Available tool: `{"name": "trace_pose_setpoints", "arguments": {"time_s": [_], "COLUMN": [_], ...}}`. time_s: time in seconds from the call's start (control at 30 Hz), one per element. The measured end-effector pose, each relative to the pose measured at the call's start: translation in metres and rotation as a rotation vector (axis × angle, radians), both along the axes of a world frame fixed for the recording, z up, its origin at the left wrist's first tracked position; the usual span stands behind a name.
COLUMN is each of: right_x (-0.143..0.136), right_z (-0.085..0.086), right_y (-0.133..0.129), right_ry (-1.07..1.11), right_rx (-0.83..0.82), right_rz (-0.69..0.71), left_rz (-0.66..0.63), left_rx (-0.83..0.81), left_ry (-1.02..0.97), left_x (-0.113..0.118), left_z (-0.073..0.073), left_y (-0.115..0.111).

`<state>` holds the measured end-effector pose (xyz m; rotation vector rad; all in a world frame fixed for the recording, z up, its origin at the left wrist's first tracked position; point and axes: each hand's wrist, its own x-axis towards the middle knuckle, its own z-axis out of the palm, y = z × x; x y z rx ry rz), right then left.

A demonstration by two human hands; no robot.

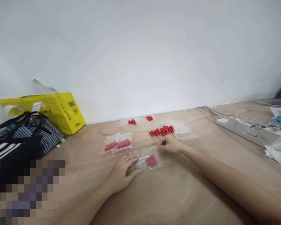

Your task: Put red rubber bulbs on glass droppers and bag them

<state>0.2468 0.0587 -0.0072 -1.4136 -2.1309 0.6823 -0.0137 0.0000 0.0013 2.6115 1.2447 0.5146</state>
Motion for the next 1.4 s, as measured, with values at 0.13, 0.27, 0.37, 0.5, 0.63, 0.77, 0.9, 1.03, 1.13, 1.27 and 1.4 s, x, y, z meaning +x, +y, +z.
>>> {"name": "trace_pose_setpoints", "arguments": {"time_s": [0.13,0.27,0.37,0.5,0.63,0.77,0.9,1.03,1.13,1.27,1.4], "right_x": [-0.011,-0.032,-0.041,-0.043,-0.031,-0.001,0.022,0.020,0.009,0.003,0.020], "right_z": [0.017,0.015,0.008,0.006,0.011,0.009,-0.004,-0.014,-0.015,-0.014,-0.011], "right_y": [0.035,0.062,0.073,0.075,0.065,0.040,0.007,-0.016,-0.024,-0.025,-0.020], "right_ry": [-0.221,-0.299,-0.319,-0.259,-0.105,0.090,0.685,0.952,1.002,1.003,1.005], "right_rx": [0.224,0.301,0.313,0.309,0.286,0.299,0.238,0.101,0.027,0.001,0.111], "right_rz": [-0.239,-0.262,-0.257,-0.250,-0.289,-0.368,-0.481,-0.535,-0.516,-0.474,-0.554], "left_rz": [-0.004,0.013,-0.001,-0.044,-0.029,-0.011,-0.010,-0.004,0.000,-0.001,-0.007], "left_rx": [0.017,0.039,-0.001,-0.066,-0.086,-0.098,-0.099,-0.107,-0.101,-0.106,-0.103], "left_ry": [-0.021,-0.038,-0.048,-0.008,0.022,0.042,0.054,0.046,0.026,0.026,0.021], "left_x": [-0.001,-0.006,-0.009,-0.009,-0.008,-0.007,-0.006,-0.006,-0.005,-0.005,-0.007], "left_z": [0.001,0.002,0.002,0.003,0.003,0.005,0.006,0.005,0.004,0.004,0.002], "left_y": [-0.001,0.000,0.001,0.001,0.000,0.000,0.000,0.000,0.001,0.001,0.002]}}
